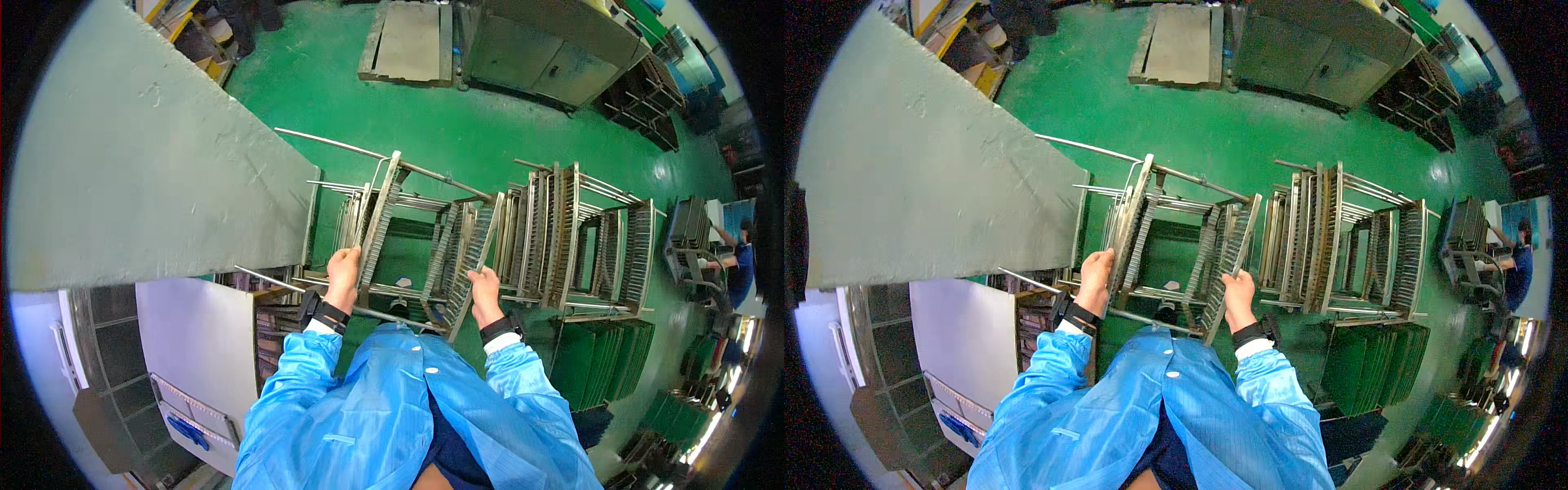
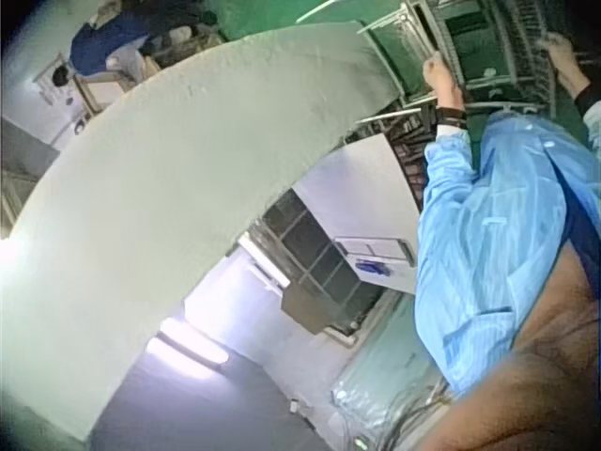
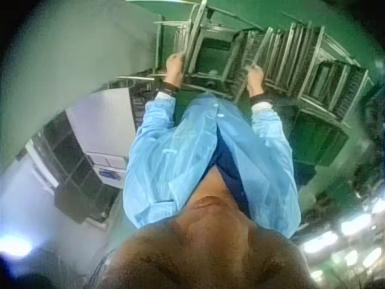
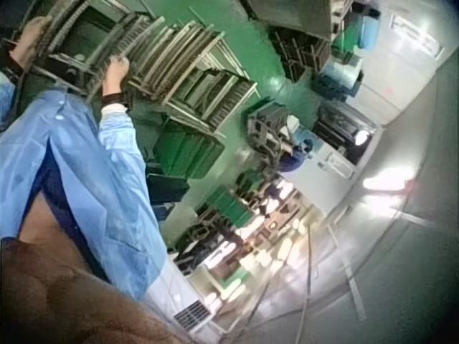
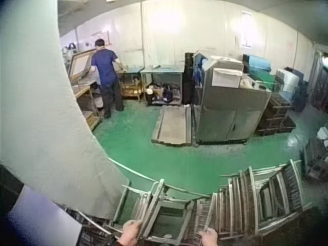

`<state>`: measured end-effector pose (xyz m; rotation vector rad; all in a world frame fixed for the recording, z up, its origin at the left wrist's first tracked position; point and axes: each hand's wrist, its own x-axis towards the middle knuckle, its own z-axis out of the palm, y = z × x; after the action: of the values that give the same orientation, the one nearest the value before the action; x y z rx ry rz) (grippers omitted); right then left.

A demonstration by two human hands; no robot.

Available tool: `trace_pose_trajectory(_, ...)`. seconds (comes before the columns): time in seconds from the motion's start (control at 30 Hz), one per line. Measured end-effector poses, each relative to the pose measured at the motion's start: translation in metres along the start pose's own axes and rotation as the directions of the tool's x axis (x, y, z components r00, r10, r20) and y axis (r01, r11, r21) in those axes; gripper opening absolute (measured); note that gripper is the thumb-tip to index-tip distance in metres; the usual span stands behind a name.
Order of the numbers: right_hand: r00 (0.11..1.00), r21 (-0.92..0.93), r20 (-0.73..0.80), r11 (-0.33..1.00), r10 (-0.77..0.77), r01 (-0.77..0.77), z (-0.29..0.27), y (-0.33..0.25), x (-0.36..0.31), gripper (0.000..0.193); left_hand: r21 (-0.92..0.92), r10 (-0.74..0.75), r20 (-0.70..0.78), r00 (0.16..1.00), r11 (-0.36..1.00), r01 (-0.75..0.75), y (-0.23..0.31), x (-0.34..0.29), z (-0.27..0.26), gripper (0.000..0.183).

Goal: Moving metal racks and loading flat plates into a cleaning or processing machine.

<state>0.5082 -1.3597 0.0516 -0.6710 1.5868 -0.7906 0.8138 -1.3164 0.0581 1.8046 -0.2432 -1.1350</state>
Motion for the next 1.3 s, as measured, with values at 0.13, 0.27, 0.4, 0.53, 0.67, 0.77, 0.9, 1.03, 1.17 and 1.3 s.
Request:
trace_pose_trajectory(0.13, 0.992, -0.117, -0.12, 0.992, 0.025, -0.039, 0.005, 0.014, 0.038, 0.028, -0.015, -0.04, 0.044, 0.998, 0.999, 0.04, -0.01, 0.027, 0.01, 0.019)
trace_pose_trajectory(0.27, 0.98, -0.185, -0.199, 0.982, -0.013, -0.025, 0.013, 0.036, 0.066, 0.028, -0.036, -0.126, 0.01, 0.992, 0.991, 0.126, -0.034, 0.043, 0.008, 0.02)
trace_pose_trajectory(0.4, 0.982, -0.289, -0.188, 0.957, -0.033, -0.023, 0.023, 0.052, 0.089, 0.026, -0.104, -0.23, 0.0, 0.973, 0.968, 0.229, -0.056, 0.064, 0.005, 0.021)
trace_pose_trajectory(0.53, 0.985, -0.434, -0.161, 0.901, -0.062, -0.014, 0.034, 0.054, 0.107, 0.022, -0.143, -0.249, -0.05, 0.967, 0.96, 0.239, -0.065, 0.08, 0.009, 0.02)
trace_pose_trajectory(0.67, 0.984, -0.311, -0.175, 0.95, -0.039, -0.018, 0.042, 0.044, 0.114, 0.025, -0.185, -0.211, -0.041, 0.977, 0.962, 0.2, -0.061, 0.089, 0.013, 0.019)
trace_pose_trajectory(0.77, 0.984, -0.337, -0.168, 0.941, -0.055, -0.005, 0.042, 0.05, 0.12, 0.026, -0.182, -0.252, -0.057, 0.966, 0.954, 0.238, -0.064, 0.094, 0.016, 0.02)
trace_pose_trajectory(0.9, 0.984, -0.333, -0.175, 0.94, 0.017, -0.075, 0.043, 0.065, 0.121, 0.029, -0.113, -0.248, -0.068, 0.966, 0.964, 0.24, -0.096, 0.106, 0.012, 0.018)
trace_pose_trajectory(1.03, 0.989, -0.292, -0.112, 0.948, 0.096, -0.126, 0.043, 0.081, 0.128, 0.042, -0.038, -0.158, -0.04, 0.987, 0.987, 0.157, -0.143, 0.128, 0.003, 0.018)
trace_pose_trajectory(1.17, 0.994, -0.287, -0.047, 0.952, 0.096, -0.105, 0.043, 0.08, 0.128, 0.038, 0.278, -0.053, -0.097, 0.994, 0.957, 0.078, -0.164, 0.138, -0.002, 0.024)
trace_pose_trajectory(1.3, 0.998, -0.357, 0.038, 0.933, 0.053, -0.036, 0.036, 0.095, 0.121, 0.024, 0.64, 0.038, -0.087, 0.995, 0.768, 0.026, -0.159, 0.143, -0.003, 0.031)
